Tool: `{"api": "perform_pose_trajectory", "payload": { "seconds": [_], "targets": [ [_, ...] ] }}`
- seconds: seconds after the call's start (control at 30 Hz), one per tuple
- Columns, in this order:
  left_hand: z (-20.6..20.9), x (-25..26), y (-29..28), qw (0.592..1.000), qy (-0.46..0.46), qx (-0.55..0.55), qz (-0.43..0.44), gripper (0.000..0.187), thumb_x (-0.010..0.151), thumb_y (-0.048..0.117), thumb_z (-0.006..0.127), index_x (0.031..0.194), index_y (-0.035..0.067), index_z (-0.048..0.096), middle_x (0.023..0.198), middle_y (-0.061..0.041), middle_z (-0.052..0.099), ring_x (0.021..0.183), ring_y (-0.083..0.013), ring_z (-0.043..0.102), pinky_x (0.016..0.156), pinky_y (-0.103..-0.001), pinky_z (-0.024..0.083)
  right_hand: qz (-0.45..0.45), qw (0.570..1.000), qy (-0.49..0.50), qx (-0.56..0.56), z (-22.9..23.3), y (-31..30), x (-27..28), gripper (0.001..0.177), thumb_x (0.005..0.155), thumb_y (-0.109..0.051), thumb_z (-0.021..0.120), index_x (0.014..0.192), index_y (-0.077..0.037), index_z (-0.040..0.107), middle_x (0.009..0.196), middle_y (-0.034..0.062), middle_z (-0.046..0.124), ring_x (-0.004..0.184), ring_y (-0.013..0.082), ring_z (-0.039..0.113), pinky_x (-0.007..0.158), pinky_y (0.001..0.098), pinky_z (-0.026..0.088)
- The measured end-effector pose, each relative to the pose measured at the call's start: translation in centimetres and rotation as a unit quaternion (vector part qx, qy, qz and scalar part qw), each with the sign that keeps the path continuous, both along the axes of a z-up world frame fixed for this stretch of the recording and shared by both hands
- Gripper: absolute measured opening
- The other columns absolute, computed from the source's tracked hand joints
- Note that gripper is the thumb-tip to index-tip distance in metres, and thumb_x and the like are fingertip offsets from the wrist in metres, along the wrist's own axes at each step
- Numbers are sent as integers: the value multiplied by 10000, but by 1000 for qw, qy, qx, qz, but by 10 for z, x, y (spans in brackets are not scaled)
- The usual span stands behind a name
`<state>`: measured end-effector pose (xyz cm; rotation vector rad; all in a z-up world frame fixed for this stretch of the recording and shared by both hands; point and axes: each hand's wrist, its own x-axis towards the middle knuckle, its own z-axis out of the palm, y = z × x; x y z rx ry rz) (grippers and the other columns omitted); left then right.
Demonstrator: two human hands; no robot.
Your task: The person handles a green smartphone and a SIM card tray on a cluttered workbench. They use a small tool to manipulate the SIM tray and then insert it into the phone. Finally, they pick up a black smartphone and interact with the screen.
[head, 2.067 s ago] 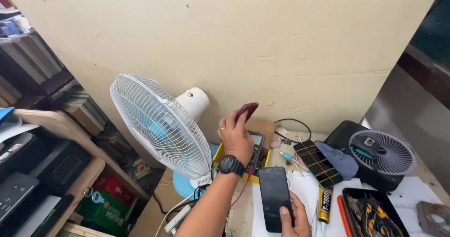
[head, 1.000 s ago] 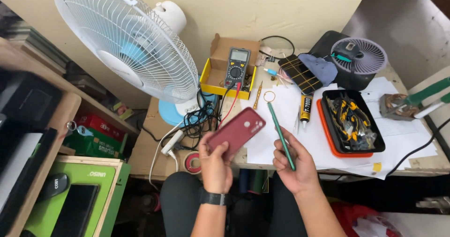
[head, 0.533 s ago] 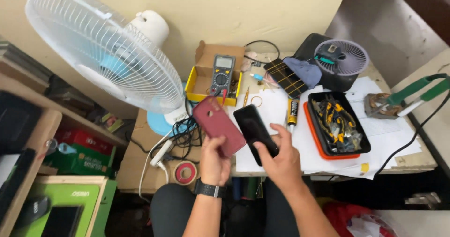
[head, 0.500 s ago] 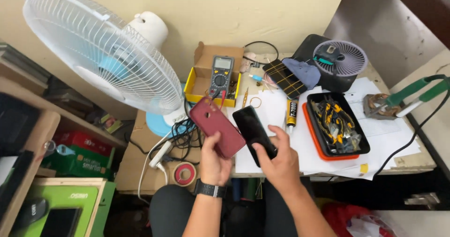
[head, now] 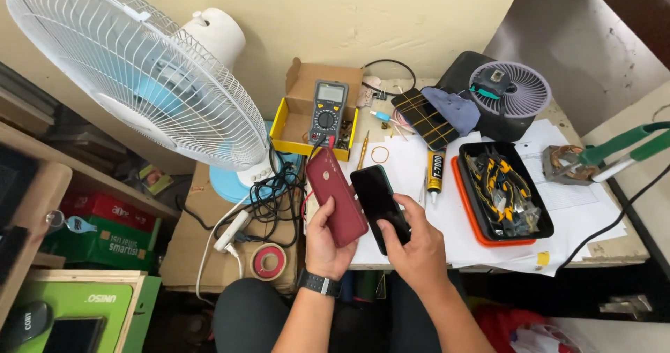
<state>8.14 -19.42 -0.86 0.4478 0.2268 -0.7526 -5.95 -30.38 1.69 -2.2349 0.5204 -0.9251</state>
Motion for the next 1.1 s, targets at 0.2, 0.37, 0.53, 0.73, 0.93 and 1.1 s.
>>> {"api": "perform_pose_trajectory", "payload": {
  "seconds": [0.2, 0.37, 0.53, 0.73, 0.93, 1.1],
  "targets": [
    [-3, 0, -1, 1000, 25, 14, 12, 462, 1039, 227, 736, 1459, 37, 738, 1293, -153, 820, 1099, -282, 777, 981, -431, 638, -14, 999, -8, 49, -13, -3, 3, 524, 1055, -305, 794, 1548, -193, 658, 1206, 127, 890, 1230, 330, 855, 1065, 415, 646],
    [-5, 1, 0, 999, 40, 33, 11, 451, 1025, 238, 766, 1439, 64, 739, 1237, -152, 819, 1044, -284, 773, 922, -470, 656, 3, 997, -25, 71, -13, -8, 5, 526, 1059, -248, 794, 1560, -152, 668, 1303, 125, 880, 1256, 253, 855, 1078, 348, 658],
    [8, -2, 1, 1000, 17, -10, 7, 556, 1028, 206, 720, 1542, -4, 690, 1353, -196, 795, 1150, -308, 765, 1037, -436, 631, 1, 992, -36, 122, -10, -7, 7, 558, 1032, -216, 815, 1557, -141, 639, 1253, 147, 895, 1139, 208, 877, 1009, 312, 659],
    [11, -3, 2, 999, 23, -21, 12, 534, 1036, 228, 719, 1525, 17, 704, 1344, -209, 821, 1084, -306, 781, 988, -428, 640, 24, 987, -33, 157, -23, -15, 4, 518, 1095, -245, 709, 1591, -131, 614, 1097, 107, 866, 905, 169, 794, 831, 319, 645],
    [5, -1, 3, 999, 24, -25, 8, 538, 1025, 225, 731, 1536, 61, 696, 1329, -223, 826, 1044, -324, 783, 913, -437, 644, 4, 984, -18, 177, -25, -21, 1, 439, 1196, -277, 563, 1593, -116, 658, 868, -15, 596, 734, 113, 534, 750, 298, 466],
    [12, -3, 4, 1000, 3, -20, -22, 592, 1046, 256, 687, 1585, 14, 655, 1411, -243, 795, 1186, -348, 763, 998, -469, 621, -13, 975, -51, 214, -22, -21, 0, 438, 1201, -285, 542, 1587, -114, 661, 934, -17, 604, 794, 106, 537, 801, 286, 467]
  ]
}}
